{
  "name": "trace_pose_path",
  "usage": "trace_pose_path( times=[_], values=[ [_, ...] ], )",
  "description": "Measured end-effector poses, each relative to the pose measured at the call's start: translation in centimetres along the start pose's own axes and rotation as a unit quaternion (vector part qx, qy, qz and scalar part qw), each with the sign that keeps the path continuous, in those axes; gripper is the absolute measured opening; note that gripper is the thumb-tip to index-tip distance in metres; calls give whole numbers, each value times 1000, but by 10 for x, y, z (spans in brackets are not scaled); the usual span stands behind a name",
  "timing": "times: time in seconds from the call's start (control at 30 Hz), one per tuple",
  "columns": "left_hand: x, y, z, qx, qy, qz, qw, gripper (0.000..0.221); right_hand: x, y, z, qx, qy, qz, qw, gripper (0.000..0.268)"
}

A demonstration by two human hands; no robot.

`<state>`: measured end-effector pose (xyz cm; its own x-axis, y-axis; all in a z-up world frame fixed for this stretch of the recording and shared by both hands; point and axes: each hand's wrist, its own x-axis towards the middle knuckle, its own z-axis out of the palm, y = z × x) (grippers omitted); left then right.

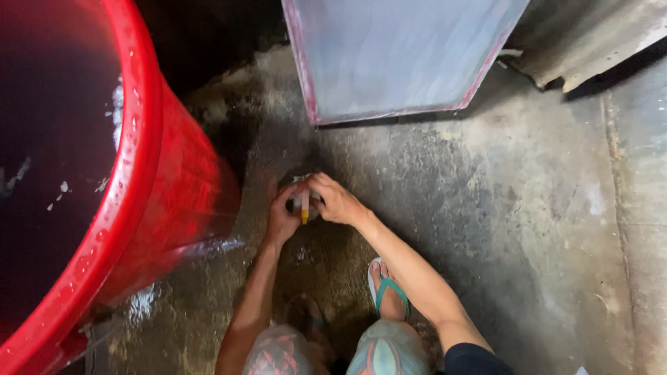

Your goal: The person is spraying a screen printing frame with a liquid from a spray bottle and refilling the bottle from a bucket of water.

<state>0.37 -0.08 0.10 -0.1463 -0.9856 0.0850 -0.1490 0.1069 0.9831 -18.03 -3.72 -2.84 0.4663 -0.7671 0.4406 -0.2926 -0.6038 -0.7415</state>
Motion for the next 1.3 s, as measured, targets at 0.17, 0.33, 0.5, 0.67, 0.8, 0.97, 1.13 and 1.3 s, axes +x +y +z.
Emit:
trace_pose_path(
  times=[0.17, 0.33, 0.5, 0.67, 0.8, 0.97, 1.13, 1.3],
  values=[
    [6, 1, -10, -11, -67, -33, 997, 58, 33, -50, -31, 51, -29, -17, 998, 28],
    [22, 6, -16, 38, -171, -141, 974, 73, 20, -23, -30, 35, -78, -24, 996, 45],
    [11, -33, 12, 143, -136, -166, 966, 89, 20, -51, -29, -69, 12, 190, 979, 65],
    [1, -68, 22, 221, -85, -92, 967, 109, 6, -15, -11, 11, 120, 186, 975, 62],
    [22, -43, 17, 195, -110, -28, 974, 74, 1, 11, -14, 84, 95, 109, 986, 39],
    [-22, -71, 106, 318, 138, -15, 938, 80, -2, 0, -43, 15, 109, 113, 987, 32],
    [10, -21, 125, 57, 5, -73, 996, 47, -17, 38, -102, -5, 148, 186, 971, 34],
    [83, -12, 80, 300, -107, -47, 947, 112, -6, 61, -128, 135, 52, 117, 982, 39]
  ],
)
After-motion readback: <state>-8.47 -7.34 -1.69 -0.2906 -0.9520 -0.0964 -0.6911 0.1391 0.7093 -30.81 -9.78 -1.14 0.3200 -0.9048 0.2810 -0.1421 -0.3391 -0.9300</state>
